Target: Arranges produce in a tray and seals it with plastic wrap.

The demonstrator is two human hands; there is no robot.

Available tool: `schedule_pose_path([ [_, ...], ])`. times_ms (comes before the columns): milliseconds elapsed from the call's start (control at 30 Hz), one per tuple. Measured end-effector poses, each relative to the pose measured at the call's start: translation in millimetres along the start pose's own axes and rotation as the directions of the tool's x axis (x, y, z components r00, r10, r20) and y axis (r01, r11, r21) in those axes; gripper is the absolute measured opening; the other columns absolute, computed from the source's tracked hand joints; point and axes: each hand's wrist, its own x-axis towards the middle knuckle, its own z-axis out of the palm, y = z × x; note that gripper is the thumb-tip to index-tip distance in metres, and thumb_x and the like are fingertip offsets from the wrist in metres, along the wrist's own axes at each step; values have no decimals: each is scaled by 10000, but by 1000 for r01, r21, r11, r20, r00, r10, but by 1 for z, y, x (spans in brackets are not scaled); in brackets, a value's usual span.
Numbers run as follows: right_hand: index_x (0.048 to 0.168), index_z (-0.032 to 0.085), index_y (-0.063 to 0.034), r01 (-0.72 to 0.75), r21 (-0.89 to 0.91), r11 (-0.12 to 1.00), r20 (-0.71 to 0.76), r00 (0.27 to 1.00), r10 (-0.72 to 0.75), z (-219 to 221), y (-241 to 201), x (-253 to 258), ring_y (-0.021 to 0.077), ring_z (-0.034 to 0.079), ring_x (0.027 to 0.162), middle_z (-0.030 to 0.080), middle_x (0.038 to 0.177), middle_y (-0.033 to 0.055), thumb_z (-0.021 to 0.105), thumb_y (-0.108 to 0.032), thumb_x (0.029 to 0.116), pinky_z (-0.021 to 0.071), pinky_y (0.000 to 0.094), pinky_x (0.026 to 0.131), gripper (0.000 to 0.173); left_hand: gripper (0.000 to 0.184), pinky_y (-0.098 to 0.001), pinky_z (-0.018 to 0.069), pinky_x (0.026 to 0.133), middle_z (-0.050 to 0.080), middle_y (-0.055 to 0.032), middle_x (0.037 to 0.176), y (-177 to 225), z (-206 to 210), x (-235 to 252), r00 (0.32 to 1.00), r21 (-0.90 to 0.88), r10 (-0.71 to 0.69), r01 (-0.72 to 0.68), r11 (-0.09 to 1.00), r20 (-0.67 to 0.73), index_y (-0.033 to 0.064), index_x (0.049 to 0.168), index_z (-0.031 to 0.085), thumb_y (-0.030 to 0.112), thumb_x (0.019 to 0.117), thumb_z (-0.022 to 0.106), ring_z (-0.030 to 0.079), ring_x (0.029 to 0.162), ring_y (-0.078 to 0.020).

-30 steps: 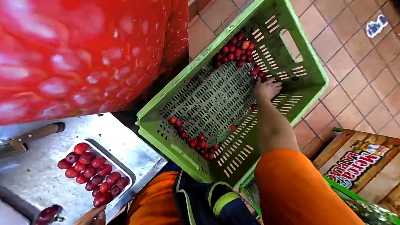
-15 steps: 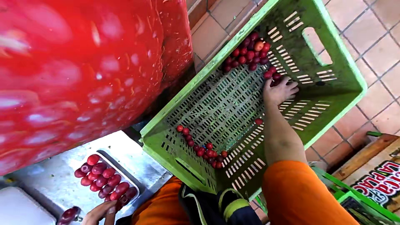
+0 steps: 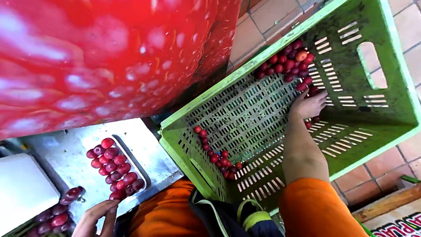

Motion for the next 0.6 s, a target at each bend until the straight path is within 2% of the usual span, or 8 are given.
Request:
schedule_pose_path([
  [200,1446,531,-99,91,84,992,-26,996,-89,-22,3,-2,326,661,1185,649,1343,153,516,-560,979,527,508,955,657,159,-270,560,917,712,-13,1056,-3,3,3,995,-44,84,-87,995,-50,114,1046,720,55,982,586,672,1031,-108],
  [300,1415,564,-102,-94,389,917,44,996,83,-55,-14,-7,273,663,1183,686,1283,121,575,-532,944,517,474,988,638,176,-276,556,925,711,-1,1066,-2,0,8,991,-45,127,-129,991,-42,137,1050,731,68,980,584,667,1040,-115],
  [333,1384,588,-94,-187,577,795,98,982,160,-64,-19,-8,220,670,1146,700,1231,99,625,-489,938,527,416,975,596,177,-278,555,929,711,1,1075,-3,-2,9,989,-43,143,-145,989,-34,142,1053,731,75,982,583,667,1046,-117],
  [400,1209,610,-71,-328,910,252,291,941,176,-81,-30,-12,144,669,824,677,950,61,618,-324,1001,580,325,732,328,175,-280,554,930,710,2,1087,-5,-3,9,986,-62,166,-167,984,-21,152,1058,733,92,990,583,665,1056,-123],
  [467,1054,580,-123,-491,800,-345,482,868,-118,-113,-39,-27,139,608,635,625,793,37,422,-395,1077,547,309,575,316,182,-294,559,938,713,11,1105,-9,-2,10,985,-140,171,-170,975,-3,173,1074,737,111,994,585,668,1070,-131],
  [500,1054,586,-112,-568,639,-519,492,820,-293,-134,-45,-43,140,607,622,638,807,51,354,-470,1075,539,291,557,427,185,-294,565,936,715,22,1118,-8,-1,11,988,-203,152,-146,968,16,189,1087,740,132,997,588,673,1072,-130],
  [533,1083,575,-107,-641,478,-601,456,766,-454,-157,-52,-62,138,616,648,641,858,55,307,-537,1063,547,274,580,508,184,-294,577,918,716,21,1125,-5,-1,12,992,-285,114,-97,954,46,191,1107,743,152,1002,598,680,1057,-132],
  [600,1138,573,-126,-763,302,-572,374,646,-665,-201,-68,-115,141,641,717,650,947,55,273,-590,1045,561,262,620,561,209,-325,601,882,722,-25,1140,7,-4,13,983,-450,-19,100,887,182,146,1160,732,198,1000,610,698,1012,-172],
])
